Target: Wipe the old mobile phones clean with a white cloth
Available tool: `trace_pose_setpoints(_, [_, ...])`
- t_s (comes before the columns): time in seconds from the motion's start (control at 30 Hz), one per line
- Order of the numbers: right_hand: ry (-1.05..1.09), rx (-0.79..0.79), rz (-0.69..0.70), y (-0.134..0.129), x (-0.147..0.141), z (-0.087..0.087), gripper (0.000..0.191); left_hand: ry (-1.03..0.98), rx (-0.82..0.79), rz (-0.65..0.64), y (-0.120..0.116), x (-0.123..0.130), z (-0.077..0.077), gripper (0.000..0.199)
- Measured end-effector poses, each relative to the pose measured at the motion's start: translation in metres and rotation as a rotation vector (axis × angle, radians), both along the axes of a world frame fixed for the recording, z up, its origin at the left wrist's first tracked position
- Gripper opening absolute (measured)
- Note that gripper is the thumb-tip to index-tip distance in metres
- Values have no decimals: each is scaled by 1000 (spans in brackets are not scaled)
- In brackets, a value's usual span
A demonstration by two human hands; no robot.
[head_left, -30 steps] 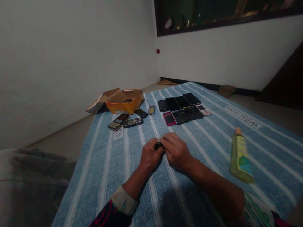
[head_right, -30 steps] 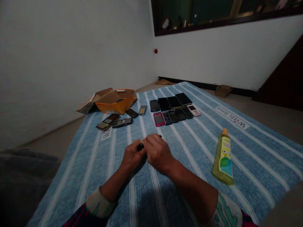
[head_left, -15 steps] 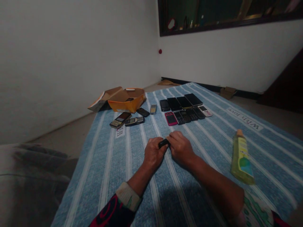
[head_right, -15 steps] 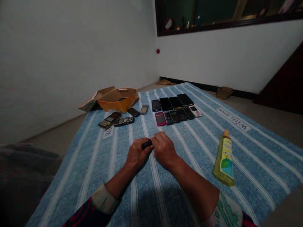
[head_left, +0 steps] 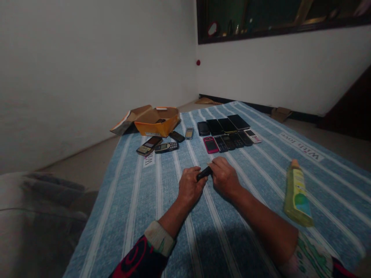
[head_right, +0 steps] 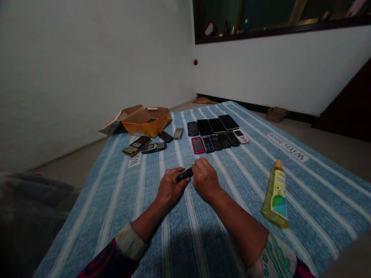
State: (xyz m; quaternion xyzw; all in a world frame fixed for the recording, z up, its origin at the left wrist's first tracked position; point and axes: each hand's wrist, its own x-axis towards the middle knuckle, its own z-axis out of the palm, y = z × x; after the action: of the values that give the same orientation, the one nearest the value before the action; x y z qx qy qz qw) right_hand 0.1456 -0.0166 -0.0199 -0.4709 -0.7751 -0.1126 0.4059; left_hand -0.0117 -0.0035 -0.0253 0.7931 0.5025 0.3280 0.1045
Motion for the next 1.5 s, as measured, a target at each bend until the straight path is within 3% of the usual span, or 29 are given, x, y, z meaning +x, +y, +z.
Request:
trace_pose_setpoints(0.17, [-14, 14, 172, -14, -20, 2, 28, -9, 3, -27, 0, -2, -2, 13])
trace_pose_setpoints(0.53, [-4, 3, -53, 9, 7, -4, 26, -10, -50, -18, -1, -1, 4, 9])
trace_pose_setpoints(0.8, [1, 7, -52, 10, 7, -4, 25, -88, -7, -58, -6, -9, 6, 12])
trace_pose_setpoints(1.07, [-20, 2, 168, -12, -24, 0, 28, -69, -36, -94, -5, -10, 11, 12])
trace_pose_setpoints(1.37, [-1, -50, -95, 15, 12, -3, 25, -53, -32, -95, -6, -10, 11, 10])
trace_pose_setpoints(1.5, [-11, -13, 19, 5, 2, -1, 27, -56, -34, -87, -6, -10, 10, 10])
